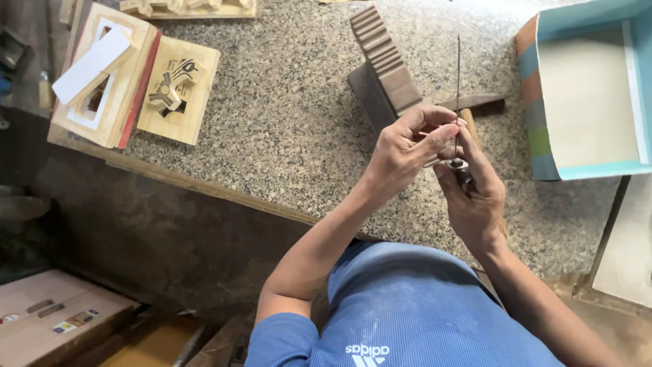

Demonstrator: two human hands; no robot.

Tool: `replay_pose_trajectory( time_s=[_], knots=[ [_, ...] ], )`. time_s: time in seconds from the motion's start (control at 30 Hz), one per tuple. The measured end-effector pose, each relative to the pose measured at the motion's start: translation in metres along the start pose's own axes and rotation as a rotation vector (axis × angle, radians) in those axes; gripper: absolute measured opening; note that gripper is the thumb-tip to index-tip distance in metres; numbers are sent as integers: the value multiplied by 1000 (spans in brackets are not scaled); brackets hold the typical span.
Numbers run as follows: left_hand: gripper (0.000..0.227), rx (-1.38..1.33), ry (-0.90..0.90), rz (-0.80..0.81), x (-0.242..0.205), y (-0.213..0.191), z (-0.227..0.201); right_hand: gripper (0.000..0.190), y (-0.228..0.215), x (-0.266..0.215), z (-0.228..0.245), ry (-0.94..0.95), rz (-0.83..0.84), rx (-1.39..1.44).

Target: The person picks up a small metal pin and a hammer, then walks to a workbench. They place the pin on an anvil and repeatedly strike it with the hammer to shape or flatten it.

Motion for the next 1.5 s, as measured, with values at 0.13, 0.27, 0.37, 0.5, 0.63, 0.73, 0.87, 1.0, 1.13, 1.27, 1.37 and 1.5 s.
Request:
replay_pose_trajectory(
  time_s=[0.13,0.27,0.37,0.5,0.63,0.73,0.87,1.0,1.13,1.27,1.37,1.5],
  knots=[
    [21,-33,-2,9,1,-3,0,62,4,-3,-4,-46,-18,13],
    [22,-73,-34,16,5,-3,8,64,4,-7,-14,26,-34,-32],
    [28,28,-68,42,6,-3,12,64,3,-8,-19,169,-46,23],
    [52,186,-51,162,-10,-3,12,56,0,-9,-11,236,-83,237],
    [57,257,-68,100,-46,-12,22,63,12,-11,-5,226,79,340],
    [44,283,-120,-91,-77,-25,38,63,30,-21,-9,253,239,399],
    [29,214,-190,-350,-107,-50,50,46,51,-32,-21,313,326,334],
    [29,558,-67,-290,-114,-54,32,36,47,-26,-33,403,191,259],
    [40,707,206,-104,-114,-43,8,41,34,-10,-34,395,167,297],
    [45,739,249,-74,-109,-50,3,50,21,4,-16,143,300,-167],
    [35,701,167,-303,-97,-84,1,33,19,19,7,-241,241,-520],
    [36,840,90,-392,-87,-113,-23,39,41,42,-3,-350,233,-859]
  ],
)
Point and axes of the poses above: each hand's wrist, its own x-axis towards the middle knuckle, its own y-axis out of the palm, z = x × y, the point moved 7 cm from there along x, towards the middle knuckle, and after that the axes turned 5 degrees about x, right-handed, at the moved point
